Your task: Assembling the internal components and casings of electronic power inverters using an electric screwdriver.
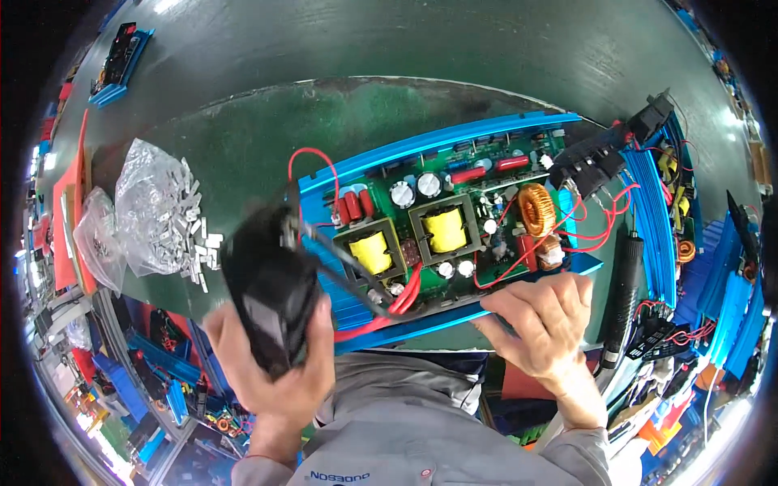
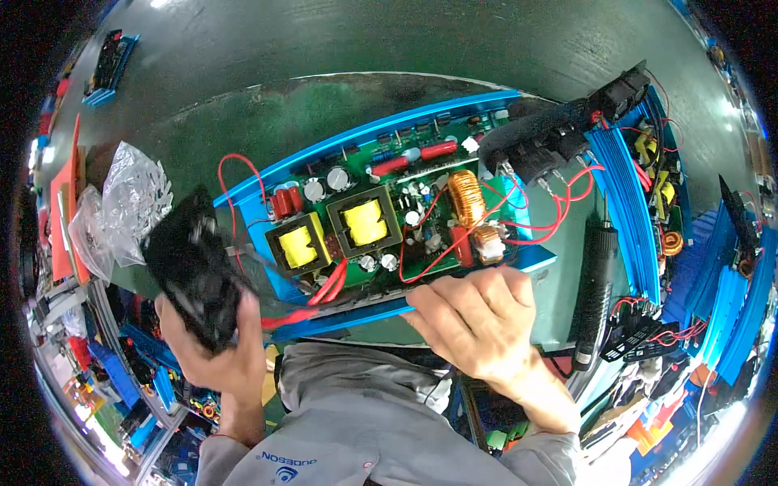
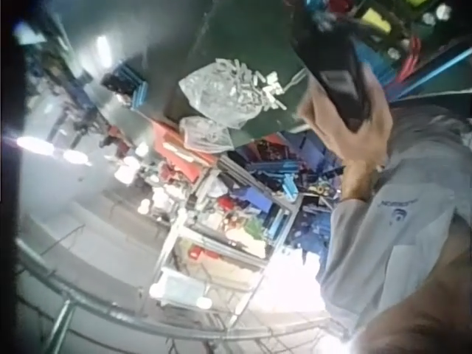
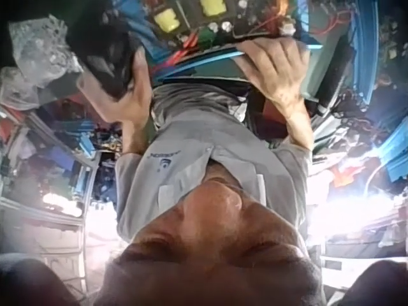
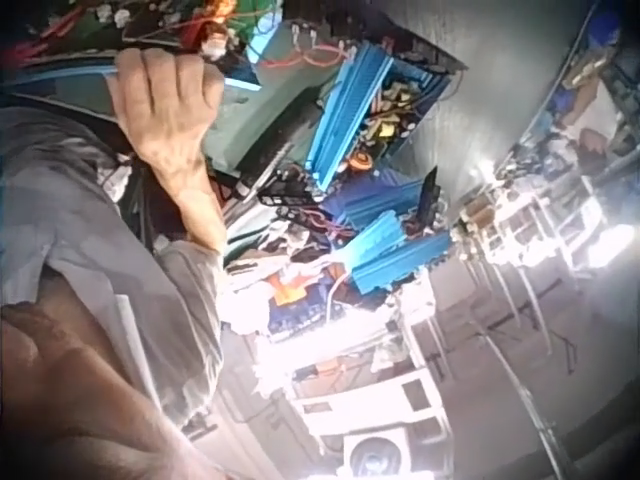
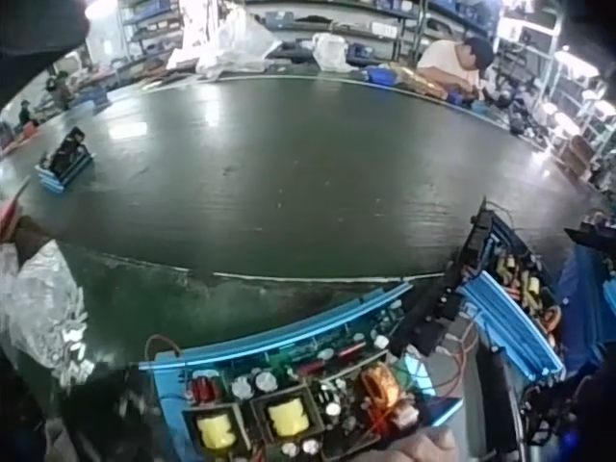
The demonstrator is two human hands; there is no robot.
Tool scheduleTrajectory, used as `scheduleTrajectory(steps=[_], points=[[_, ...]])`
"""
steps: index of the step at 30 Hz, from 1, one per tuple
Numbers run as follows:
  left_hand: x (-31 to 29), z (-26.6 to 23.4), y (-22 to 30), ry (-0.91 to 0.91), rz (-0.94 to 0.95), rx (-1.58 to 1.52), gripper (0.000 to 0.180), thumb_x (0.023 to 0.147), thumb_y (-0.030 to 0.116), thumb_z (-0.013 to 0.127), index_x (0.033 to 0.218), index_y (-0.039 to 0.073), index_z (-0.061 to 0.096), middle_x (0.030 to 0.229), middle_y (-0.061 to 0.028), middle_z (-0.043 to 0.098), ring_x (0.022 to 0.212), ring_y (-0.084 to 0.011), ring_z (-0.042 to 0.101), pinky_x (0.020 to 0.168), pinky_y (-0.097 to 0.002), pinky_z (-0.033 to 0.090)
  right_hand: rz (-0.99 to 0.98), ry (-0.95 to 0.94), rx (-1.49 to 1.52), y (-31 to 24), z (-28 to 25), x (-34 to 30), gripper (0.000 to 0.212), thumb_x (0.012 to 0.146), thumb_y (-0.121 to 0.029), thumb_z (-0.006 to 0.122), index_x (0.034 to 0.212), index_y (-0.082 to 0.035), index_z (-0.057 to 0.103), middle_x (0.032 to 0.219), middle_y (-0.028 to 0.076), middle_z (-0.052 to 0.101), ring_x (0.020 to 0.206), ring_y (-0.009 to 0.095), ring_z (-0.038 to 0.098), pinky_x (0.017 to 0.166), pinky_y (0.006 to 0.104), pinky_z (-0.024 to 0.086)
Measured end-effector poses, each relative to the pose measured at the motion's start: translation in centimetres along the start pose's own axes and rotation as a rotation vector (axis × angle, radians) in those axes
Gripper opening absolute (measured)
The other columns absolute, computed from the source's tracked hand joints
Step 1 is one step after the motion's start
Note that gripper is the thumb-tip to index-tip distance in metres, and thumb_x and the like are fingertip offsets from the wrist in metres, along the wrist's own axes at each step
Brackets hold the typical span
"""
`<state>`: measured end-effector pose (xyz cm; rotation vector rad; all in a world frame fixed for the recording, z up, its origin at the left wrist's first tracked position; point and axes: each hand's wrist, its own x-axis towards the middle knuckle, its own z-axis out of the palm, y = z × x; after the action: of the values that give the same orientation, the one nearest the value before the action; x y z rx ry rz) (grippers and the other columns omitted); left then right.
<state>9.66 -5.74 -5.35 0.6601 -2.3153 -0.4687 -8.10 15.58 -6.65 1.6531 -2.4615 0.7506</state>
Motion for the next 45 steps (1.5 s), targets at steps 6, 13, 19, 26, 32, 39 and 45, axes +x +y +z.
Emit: scheduleTrajectory(steps=[6,13,19,26,32,39,45], points=[[3.3,2.8,-1.1,-0.023,0.120,-0.018,0.059,0.075,0.002,0.084,0.131,0.001,0.064,0.108,-0.0165,0.063,0.093,-0.0281,0.060,0.081,-0.0364,0.051,-0.154,0.035,0.058,1.8,1.2,1.2,0.035,0.061,-0.020,0.089,0.087,-0.016,0.066,0.087,-0.002,0.061,0.077,0.020,0.055,0.072,0.0371,0.040],[6.1,3.9,-3.0,-0.120,0.031,-0.194,0.059,0.076,0.005,0.084,0.131,0.005,0.064,0.103,-0.0152,0.065,0.086,-0.0270,0.064,0.073,-0.0356,0.053,-0.218,0.068,0.055,0.3,2.0,2.5,0.039,0.061,-0.027,0.092,0.090,-0.016,0.067,0.088,-0.001,0.061,0.080,0.023,0.058,0.073,0.0374,0.044],[5.4,2.5,-3.8,-0.264,-0.083,-0.278,0.069,0.080,0.013,0.083,0.141,0.005,0.054,0.113,-0.0156,0.063,0.092,-0.0274,0.065,0.078,-0.0359,0.054,-0.266,0.084,0.055,-1.8,3.7,3.0,0.036,0.065,-0.022,0.090,0.095,-0.014,0.072,0.087,-0.001,0.059,0.075,0.021,0.056,0.067,0.0347,0.043],[3.1,-1.6,-8.2,-0.275,-0.078,-0.148,0.029,0.093,-0.002,0.062,0.121,0.000,0.066,0.115,-0.0164,0.063,0.098,-0.0310,0.064,0.084,-0.0358,0.052,-0.239,0.074,0.069,-3.3,4.1,5.0,0.034,0.066,-0.017,0.084,0.095,-0.008,0.071,0.080,0.000,0.055,0.072,0.019,0.052,0.061,0.0314,0.041],[3.7,-3.1,-9.9,-0.411,0.065,0.009,0.037,0.080,0.003,0.078,0.115,0.004,0.069,0.114,-0.0117,0.064,0.097,-0.0296,0.065,0.082,-0.0388,0.054,-0.334,-0.041,0.118,-3.2,3.6,5.4,0.040,0.065,-0.006,0.074,0.105,-0.003,0.071,0.092,0.005,0.062,0.082,0.022,0.060,0.072,0.0356,0.053],[3.3,-3.9,-12.2,-0.540,0.417,0.130,0.018,0.081,0.014,0.070,0.098,0.010,0.068,0.110,-0.0015,0.064,0.096,-0.0204,0.063,0.083,-0.0330,0.053,-0.332,-0.022,0.108,-3.3,3.5,4.6,0.046,0.062,0.000,0.087,0.101,-0.005,0.063,0.087,0.009,0.058,0.078,0.030,0.057,0.069,0.0410,0.048],[2.5,-7.1,-14.1,-0.197,0.213,0.049,0.023,0.082,0.007,0.076,0.103,0.009,0.068,0.107,-0.0033,0.066,0.090,-0.0239,0.065,0.076,-0.0338,0.054,-0.317,-0.146,0.074,-5.5,0.8,6.7,0.043,0.073,-0.018,0.086,0.109,-0.006,0.064,0.097,0.009,0.060,0.084,0.029,0.059,0.075,0.0427,0.046]])
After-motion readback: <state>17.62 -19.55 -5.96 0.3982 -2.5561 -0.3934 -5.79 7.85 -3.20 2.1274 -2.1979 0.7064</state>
